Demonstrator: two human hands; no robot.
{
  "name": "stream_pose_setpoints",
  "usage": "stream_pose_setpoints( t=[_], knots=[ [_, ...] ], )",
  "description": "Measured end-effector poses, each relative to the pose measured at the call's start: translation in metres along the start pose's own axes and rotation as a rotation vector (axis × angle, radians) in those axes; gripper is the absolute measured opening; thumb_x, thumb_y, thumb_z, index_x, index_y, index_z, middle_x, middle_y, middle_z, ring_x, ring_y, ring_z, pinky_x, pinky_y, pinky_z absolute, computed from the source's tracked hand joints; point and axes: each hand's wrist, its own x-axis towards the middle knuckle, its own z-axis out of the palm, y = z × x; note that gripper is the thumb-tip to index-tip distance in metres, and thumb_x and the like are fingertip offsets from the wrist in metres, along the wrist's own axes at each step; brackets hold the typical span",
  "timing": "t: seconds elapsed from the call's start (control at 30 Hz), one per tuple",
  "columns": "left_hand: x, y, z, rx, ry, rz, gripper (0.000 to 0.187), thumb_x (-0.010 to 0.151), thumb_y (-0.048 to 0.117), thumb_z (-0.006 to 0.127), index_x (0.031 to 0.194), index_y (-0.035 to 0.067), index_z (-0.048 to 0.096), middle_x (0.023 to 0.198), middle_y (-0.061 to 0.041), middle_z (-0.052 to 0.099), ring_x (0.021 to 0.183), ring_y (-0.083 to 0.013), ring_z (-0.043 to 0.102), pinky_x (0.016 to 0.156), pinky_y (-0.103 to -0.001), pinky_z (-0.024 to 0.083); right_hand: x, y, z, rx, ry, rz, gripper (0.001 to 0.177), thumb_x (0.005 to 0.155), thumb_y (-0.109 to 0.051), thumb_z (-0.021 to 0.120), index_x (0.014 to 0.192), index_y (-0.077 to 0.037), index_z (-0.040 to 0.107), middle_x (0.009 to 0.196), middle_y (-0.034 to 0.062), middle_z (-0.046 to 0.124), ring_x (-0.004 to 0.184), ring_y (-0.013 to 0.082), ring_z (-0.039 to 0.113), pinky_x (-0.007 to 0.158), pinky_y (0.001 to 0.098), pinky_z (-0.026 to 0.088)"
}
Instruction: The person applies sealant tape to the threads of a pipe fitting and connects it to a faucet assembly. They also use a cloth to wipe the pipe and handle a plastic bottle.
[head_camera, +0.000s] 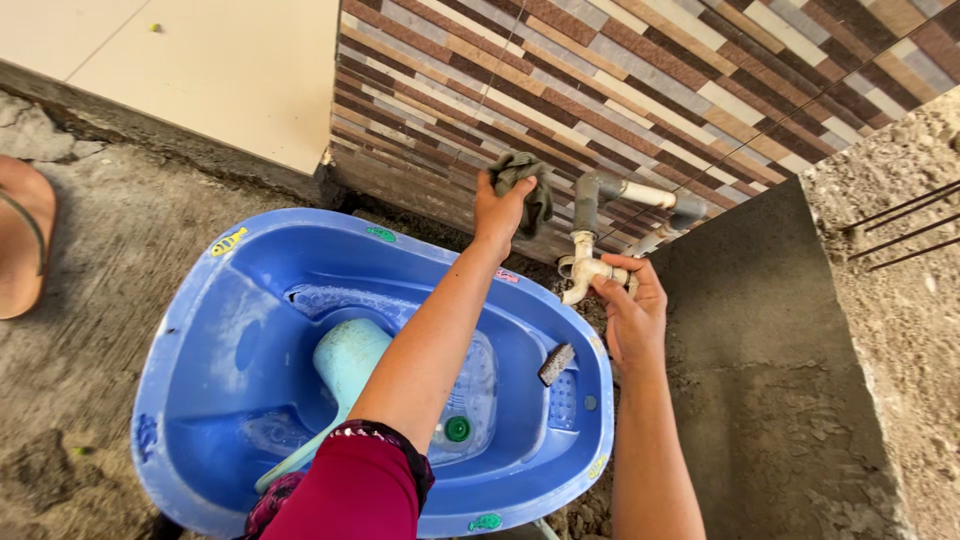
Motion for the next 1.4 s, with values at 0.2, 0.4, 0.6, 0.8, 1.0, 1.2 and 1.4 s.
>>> stream_pose_setpoints(
  t=[0.2, 0.4, 0.6, 0.8, 1.0, 1.2, 1.4],
  knots=[
    [-0.046, 0.077, -0.02, 0.094, -0.108, 0.371, 0.06, 0.075, 0.024, 0.084, 0.126, 0.001, 0.062, 0.116, -0.018, 0.075, 0.107, -0.0292, 0.074, 0.092, -0.04, 0.057, 0.006, -0.013, 0.017, -0.085, 0.007, -0.057, 0.039, 0.092, 0.002, 0.068, 0.129, 0.002, 0.057, 0.107, 0.0122, 0.07, 0.094, 0.0177, 0.07, 0.087, 0.0335, 0.06],
    [-0.105, 0.133, -0.017, 0.131, -0.113, 0.634, 0.058, 0.08, 0.023, 0.083, 0.127, 0.004, 0.054, 0.114, -0.015, 0.073, 0.105, -0.0267, 0.072, 0.092, -0.038, 0.055, 0.0, -0.016, 0.012, -0.051, 0.347, 0.036, 0.043, 0.091, -0.007, 0.072, 0.13, -0.002, 0.052, 0.096, 0.0076, 0.07, 0.078, 0.0149, 0.069, 0.063, 0.0321, 0.057],
    [-0.113, 0.12, -0.017, -0.014, -0.236, 0.57, 0.054, 0.082, 0.02, 0.081, 0.126, 0.002, 0.055, 0.116, -0.016, 0.072, 0.107, -0.0261, 0.071, 0.094, -0.039, 0.056, 0.006, 0.007, -0.003, -0.101, 0.3, -0.048, 0.036, 0.092, -0.004, 0.076, 0.122, 0.007, 0.061, 0.093, 0.01, 0.073, 0.073, 0.0135, 0.068, 0.063, 0.0251, 0.056],
    [-0.119, 0.095, -0.037, 0.176, -0.299, 0.454, 0.05, 0.08, 0.013, 0.078, 0.122, 0.001, 0.054, 0.112, -0.015, 0.071, 0.104, -0.0237, 0.071, 0.091, -0.037, 0.056, 0.0, -0.016, 0.03, -0.569, 0.394, -0.188, 0.031, 0.086, -0.004, 0.081, 0.112, 0.003, 0.066, 0.093, 0.0096, 0.075, 0.073, 0.0126, 0.07, 0.062, 0.0275, 0.057],
    [-0.123, 0.091, -0.046, 0.131, -0.321, 0.457, 0.051, 0.08, 0.011, 0.077, 0.125, 0.001, 0.054, 0.111, -0.016, 0.072, 0.102, -0.0239, 0.07, 0.09, -0.037, 0.055, -0.007, -0.031, 0.065, -0.935, 0.396, -0.42, 0.03, 0.085, -0.006, 0.081, 0.111, -0.001, 0.067, 0.085, 0.0121, 0.073, 0.069, 0.0169, 0.07, 0.062, 0.033, 0.056],
    [-0.123, 0.095, -0.05, 0.014, -0.348, 0.43, 0.055, 0.08, 0.01, 0.075, 0.129, 0.001, 0.052, 0.115, -0.015, 0.07, 0.105, -0.0213, 0.068, 0.092, -0.035, 0.054, -0.014, -0.032, 0.089, -1.136, 0.344, -0.616, 0.03, 0.082, -0.001, 0.075, 0.11, 0.0, 0.065, 0.094, 0.0179, 0.069, 0.068, 0.0287, 0.07, 0.064, 0.0424, 0.054],
    [-0.126, 0.099, -0.06, 0.068, -0.334, 0.402, 0.053, 0.082, 0.011, 0.074, 0.129, 0.001, 0.052, 0.113, -0.014, 0.071, 0.103, -0.0208, 0.069, 0.091, -0.035, 0.055, -0.015, -0.031, 0.091, -1.284, 0.322, -0.7, 0.035, 0.081, 0.0, 0.074, 0.114, 0.001, 0.064, 0.1, 0.0178, 0.069, 0.08, 0.0355, 0.069, 0.07, 0.0486, 0.053]
  ],
)
